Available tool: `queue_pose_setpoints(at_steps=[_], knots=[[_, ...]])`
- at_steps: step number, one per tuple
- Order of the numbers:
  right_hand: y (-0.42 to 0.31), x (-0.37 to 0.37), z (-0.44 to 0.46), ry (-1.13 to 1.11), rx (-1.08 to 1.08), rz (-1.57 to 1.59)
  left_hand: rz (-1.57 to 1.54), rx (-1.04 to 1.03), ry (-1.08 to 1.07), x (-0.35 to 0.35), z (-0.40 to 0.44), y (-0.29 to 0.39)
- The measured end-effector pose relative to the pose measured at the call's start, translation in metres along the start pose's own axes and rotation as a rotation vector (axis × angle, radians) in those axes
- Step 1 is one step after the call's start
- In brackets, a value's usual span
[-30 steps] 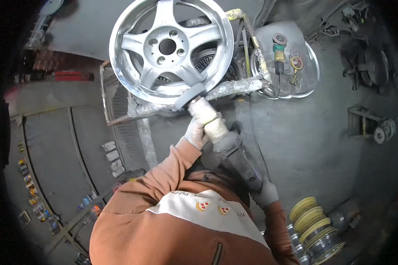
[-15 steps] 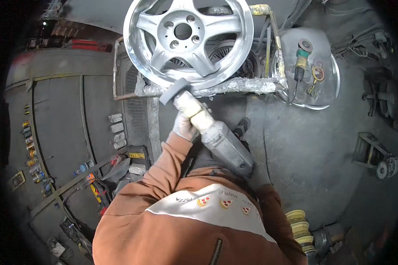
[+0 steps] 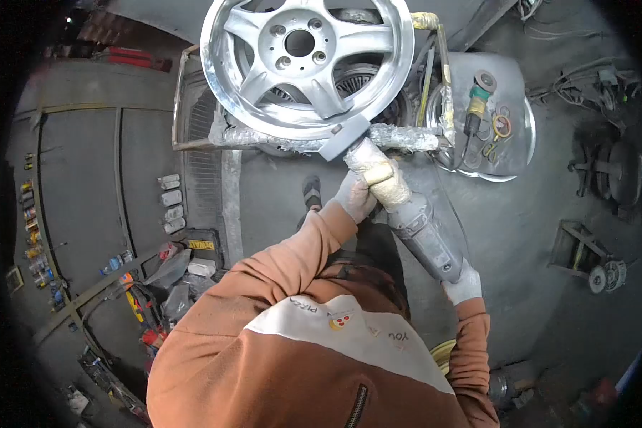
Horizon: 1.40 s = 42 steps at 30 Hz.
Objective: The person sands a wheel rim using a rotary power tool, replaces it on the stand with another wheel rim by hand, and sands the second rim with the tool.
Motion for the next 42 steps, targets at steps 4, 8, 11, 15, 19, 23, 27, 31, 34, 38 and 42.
queue_pose_setpoints(at_steps=[4,8,11,15,19,23,27,31,34,38,42], knots=[[0.002,-0.020,-0.004,-0.077,-0.224,0.044,0.050,0.003,-0.015,0.011,-0.019,0.013],[-0.024,-0.067,0.007,0.018,0.190,-0.069,0.080,0.020,0.137,0.031,-0.050,0.058],[-0.045,-0.116,0.017,-0.025,0.214,0.004,0.118,0.065,0.150,0.039,-0.072,0.105],[-0.087,-0.144,0.030,-0.183,0.072,0.027,0.158,0.082,0.137,0.043,-0.083,0.152],[-0.092,-0.138,0.015,-0.086,0.133,0.091,0.155,0.099,0.119,0.047,-0.078,0.145],[-0.074,-0.112,-0.019,0.035,0.164,0.039,0.109,0.216,0.044,0.021,-0.066,0.099],[-0.049,-0.103,-0.053,-0.075,0.056,-0.239,0.116,0.241,0.025,0.010,-0.047,0.052],[-0.050,-0.112,-0.075,0.071,-0.089,0.109,0.117,0.224,0.045,0.014,-0.050,0.056],[-0.095,-0.126,-0.060,0.100,0.044,0.210,0.138,0.231,0.040,0.034,-0.059,0.088],[-0.129,-0.160,-0.026,-0.004,0.089,0.029,0.154,0.164,0.071,0.024,-0.085,0.160],[-0.154,-0.161,-0.017,-0.030,0.120,0.076,0.205,0.118,0.125,0.028,-0.094,0.182]])
Point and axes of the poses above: each hand's wrist, its own z-axis towards the middle knuckle, its own x-axis out of the back of the hand, y = z × x, the point moved 5 cm from there along z, towards the middle knuckle, and after that the axes turned 13 degrees about x, right-handed, at the moved point
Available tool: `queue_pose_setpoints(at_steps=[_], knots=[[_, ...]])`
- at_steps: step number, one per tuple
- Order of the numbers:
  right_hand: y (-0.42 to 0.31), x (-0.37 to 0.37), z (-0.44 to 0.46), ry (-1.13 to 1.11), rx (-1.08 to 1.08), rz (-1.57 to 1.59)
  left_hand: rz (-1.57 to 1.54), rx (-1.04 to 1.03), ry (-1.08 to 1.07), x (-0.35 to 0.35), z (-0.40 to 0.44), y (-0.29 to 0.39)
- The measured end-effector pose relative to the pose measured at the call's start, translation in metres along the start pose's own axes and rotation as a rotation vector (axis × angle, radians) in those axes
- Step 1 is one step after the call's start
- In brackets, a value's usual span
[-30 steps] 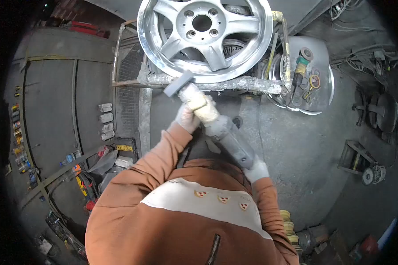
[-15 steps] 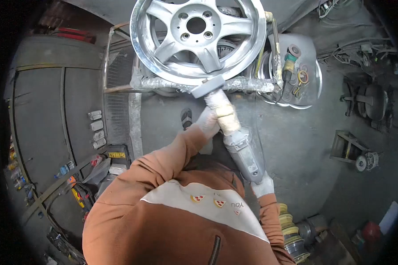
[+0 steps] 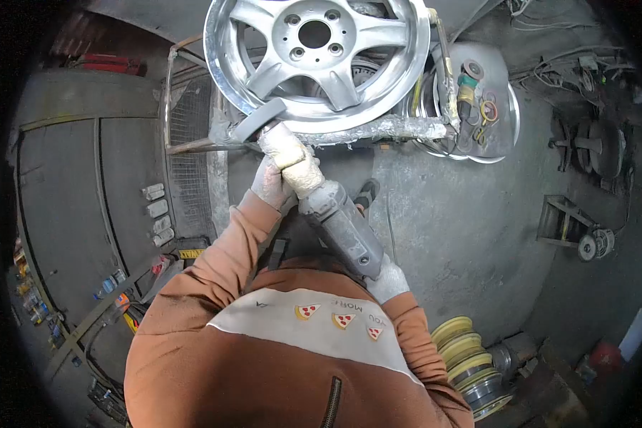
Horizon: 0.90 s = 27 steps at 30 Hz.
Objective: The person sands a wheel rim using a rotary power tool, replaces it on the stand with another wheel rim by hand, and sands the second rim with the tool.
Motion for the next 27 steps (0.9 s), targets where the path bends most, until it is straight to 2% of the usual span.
queue_pose_setpoints(at_steps=[1,5,8,10,13,14,16,17,19,21,23,26,27], knots=[[-0.003,0.003,-0.002,-0.036,-0.070,0.014,-0.001,0.015,0.007,0.000,0.002,-0.003],[-0.003,0.020,-0.032,0.008,-0.019,0.022,-0.036,0.095,-0.037,-0.005,0.029,-0.041],[0.003,0.033,-0.064,-0.019,-0.136,-0.079,-0.025,0.153,-0.117,-0.036,0.044,-0.072],[-0.005,0.047,-0.079,0.113,-0.151,0.048,-0.008,0.174,-0.151,-0.042,0.053,-0.087],[-0.013,0.053,-0.084,0.133,-0.096,-0.006,-0.013,0.154,-0.125,-0.044,0.048,-0.087],[-0.009,0.050,-0.083,0.135,-0.097,-0.009,-0.042,0.149,-0.138,-0.035,0.048,-0.085],[-0.003,0.031,-0.077,0.001,0.008,-0.100,-0.195,0.116,-0.120,-0.014,0.047,-0.078],[-0.008,0.027,-0.070,0.005,0.007,-0.099,-0.092,0.138,-0.112,-0.017,0.031,-0.054],[-0.033,0.011,-0.042,-0.080,0.123,-0.218,-0.106,0.172,-0.169,-0.017,0.008,-0.021],[-0.055,0.011,-0.022,-0.044,0.117,-0.151,-0.222,0.110,-0.265,0.018,0.007,-0.007],[-0.064,0.017,-0.005,-0.004,0.121,-0.092,-0.111,0.007,-0.082,0.024,-0.026,0.014],[-0.068,0.019,0.016,-0.091,0.162,-0.074,-0.251,-0.090,-0.021,0.036,-0.069,0.027],[-0.069,0.016,0.024,-0.222,0.153,-0.025,-0.214,-0.104,0.011,0.039,-0.082,0.032]])
Point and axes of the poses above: each hand's wrist, its own z-axis towards the middle knuckle, its own x-axis out of the back of the hand, y = z × x, the point moved 5 cm from there along z, towards the middle knuckle, and after that the axes turned 13 degrees about x, right-handed, at the moved point
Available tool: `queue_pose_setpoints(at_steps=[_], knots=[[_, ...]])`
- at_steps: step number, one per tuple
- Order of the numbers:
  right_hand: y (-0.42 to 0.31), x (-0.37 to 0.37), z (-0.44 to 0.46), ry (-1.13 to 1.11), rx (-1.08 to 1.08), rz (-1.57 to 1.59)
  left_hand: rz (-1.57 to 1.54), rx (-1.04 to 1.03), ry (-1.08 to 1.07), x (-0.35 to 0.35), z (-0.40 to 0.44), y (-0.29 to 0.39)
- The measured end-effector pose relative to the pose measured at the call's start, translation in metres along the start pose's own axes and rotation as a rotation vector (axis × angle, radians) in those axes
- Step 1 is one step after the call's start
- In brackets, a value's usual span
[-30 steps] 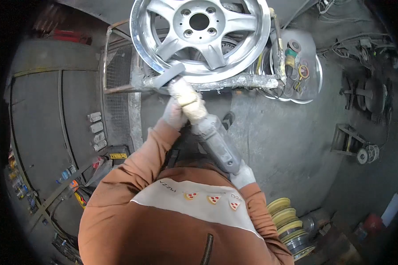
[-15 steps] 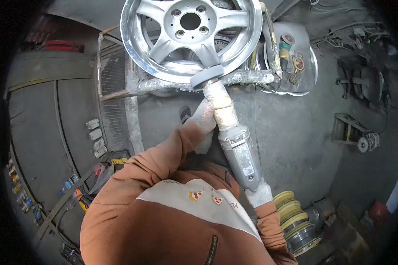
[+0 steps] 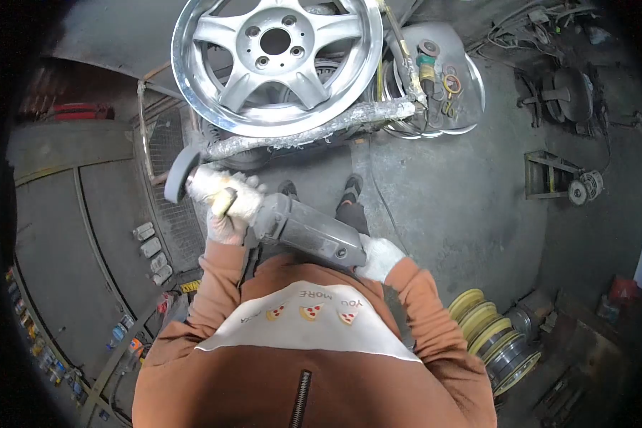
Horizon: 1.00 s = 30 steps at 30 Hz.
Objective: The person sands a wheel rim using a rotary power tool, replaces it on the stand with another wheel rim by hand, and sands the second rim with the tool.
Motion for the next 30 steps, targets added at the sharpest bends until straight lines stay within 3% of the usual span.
queue_pose_setpoints(at_steps=[3,4,6,8,9,10,11,12,14,16,17,20,22,25,26,27,28,29,30], knots=[[-0.013,0.012,0.024,-0.374,0.005,0.087,0.058,-0.051,0.073,0.038,-0.011,0.014],[-0.002,0.017,0.033,-0.382,0.018,0.085,-0.013,-0.038,0.021,0.048,-0.010,0.015],[0.015,0.031,0.054,-0.394,0.344,0.132,-0.079,-0.047,-0.026,0.055,-0.006,0.016],[0.012,0.107,0.088,-0.157,0.061,0.268,-0.060,-0.105,0.001,0.061,-0.012,0.014],[0.024,0.143,0.106,0.275,0.219,0.298,-0.056,-0.132,0.026,0.065,-0.017,0.011],[0.060,0.170,0.131,0.600,0.161,0.382,-0.042,-0.161,0.057,0.067,-0.020,0.009],[0.072,0.191,0.152,0.973,0.384,0.623,-0.024,-0.184,0.080,0.066,-0.020,0.006],[0.071,0.201,0.171,1.099,0.313,0.801,-0.012,-0.201,0.089,0.062,-0.021,0.002],[0.101,0.187,0.232,0.859,0.390,0.987,0.006,-0.276,0.141,0.054,-0.025,-0.008],[0.084,0.183,0.249,0.753,0.270,0.735,0.008,-0.321,0.124,0.044,-0.023,-0.020],[0.082,0.178,0.258,0.843,0.164,0.964,0.009,-0.354,0.180,0.041,-0.023,-0.026],[0.072,0.185,0.256,0.956,0.226,0.844,-0.012,-0.407,0.225,0.027,-0.017,-0.047],[0.073,0.192,0.265,0.919,0.195,0.971,-0.038,-0.446,0.209,0.022,-0.015,-0.058],[0.058,0.245,0.260,0.878,0.300,0.521,-0.038,-0.495,0.192,0.022,-0.014,-0.071],[0.057,0.272,0.267,0.742,0.243,0.030,-0.049,-0.498,0.199,0.020,-0.017,-0.074],[0.052,0.292,0.283,0.718,0.514,-0.640,-0.020,-0.517,0.220,0.018,-0.022,-0.074],[0.031,0.319,0.284,0.669,0.479,-0.483,0.010,-0.529,0.234,0.019,-0.024,-0.073],[0.040,0.337,0.313,0.511,0.480,-0.753,0.009,-0.515,0.203,0.024,-0.027,-0.072],[0.024,0.356,0.313,0.449,0.449,-0.600,0.042,-0.515,0.144,0.030,-0.028,-0.068]])
Point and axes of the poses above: each hand's wrist, its own z-axis towards the middle knuckle, its own x-axis out of the back of the hand, y = z × x, the point moved 5 cm from there along z, towards the middle knuckle, and after that the axes turned 13 degrees about x, right-handed, at the moved point
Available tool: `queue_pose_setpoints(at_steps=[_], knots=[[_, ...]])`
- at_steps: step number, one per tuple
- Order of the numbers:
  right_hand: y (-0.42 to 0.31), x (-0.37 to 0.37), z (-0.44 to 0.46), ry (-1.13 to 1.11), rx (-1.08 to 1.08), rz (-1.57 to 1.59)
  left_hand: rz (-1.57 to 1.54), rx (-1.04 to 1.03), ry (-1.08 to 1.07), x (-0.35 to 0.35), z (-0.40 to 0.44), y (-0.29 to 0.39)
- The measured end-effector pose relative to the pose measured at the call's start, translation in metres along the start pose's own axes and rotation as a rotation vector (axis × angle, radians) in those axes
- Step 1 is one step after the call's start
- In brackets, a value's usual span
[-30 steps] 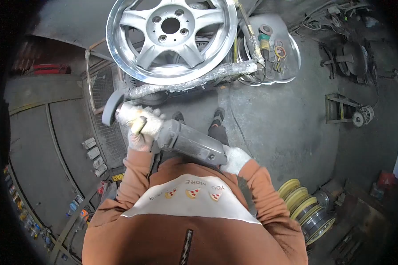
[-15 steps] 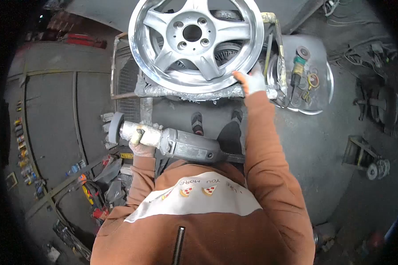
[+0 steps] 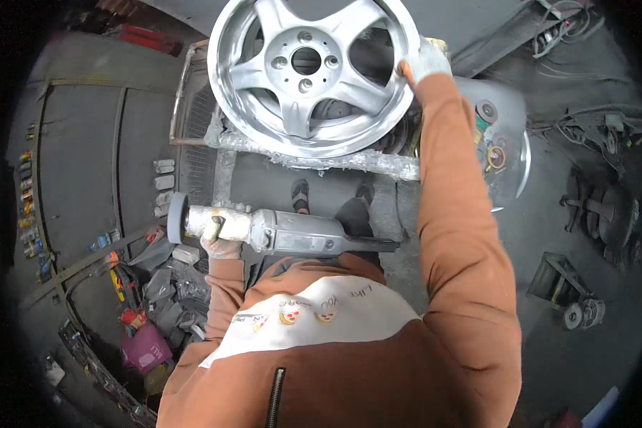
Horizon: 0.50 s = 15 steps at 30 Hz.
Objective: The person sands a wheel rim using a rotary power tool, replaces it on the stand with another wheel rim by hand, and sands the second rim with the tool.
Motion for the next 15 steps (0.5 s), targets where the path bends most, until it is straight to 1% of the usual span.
queue_pose_setpoints(at_steps=[2,3,4,5,6,7,8,9,10,11,12,14,15], knots=[[0.001,0.006,0.013,0.023,0.018,0.070,-0.017,-0.004,0.026,0.007,0.000,0.003],[0.003,0.010,0.002,0.133,-0.077,0.066,-0.026,0.013,0.016,0.016,0.003,0.005],[-0.015,0.019,-0.015,0.245,-0.165,0.056,-0.021,0.038,-0.007,0.029,0.008,0.005],[-0.033,0.028,-0.036,0.361,-0.214,-0.019,-0.017,0.060,-0.030,0.038,0.014,0.004],[-0.060,0.035,-0.065,0.542,-0.049,-0.080,-0.030,0.067,-0.038,0.039,0.019,0.005],[-0.082,0.032,-0.094,0.586,-0.045,-0.012,-0.030,0.074,-0.069,0.038,0.024,0.008],[-0.093,0.002,-0.124,0.384,-0.132,0.459,-0.027,0.085,-0.100,0.040,0.028,0.011],[-0.120,-0.020,-0.164,0.221,-0.215,0.579,-0.027,0.131,-0.079,0.051,0.032,0.013],[-0.148,-0.041,-0.199,-0.038,-0.272,0.730,-0.032,0.153,-0.083,0.052,0.036,0.016],[-0.175,-0.063,-0.226,-0.200,-0.295,0.892,-0.079,0.232,-0.108,0.048,0.040,0.019],[-0.188,-0.099,-0.260,-0.437,-0.257,0.841,-0.123,0.308,-0.136,0.042,0.044,0.022],[-0.227,-0.141,-0.304,-0.467,0.059,0.731,-0.138,0.369,-0.198,0.029,0.053,0.022],[-0.228,-0.169,-0.314,-0.462,0.048,0.727,-0.086,0.402,-0.166,0.029,0.057,0.018]])
Point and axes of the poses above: each hand's wrist, its own z-axis towards the middle knuckle, its own x-axis out of the back of the hand, y = z × x, the point moved 5 cm from there along z, towards the middle knuckle, and after that the axes turned 13 degrees about x, right-handed, at the moved point
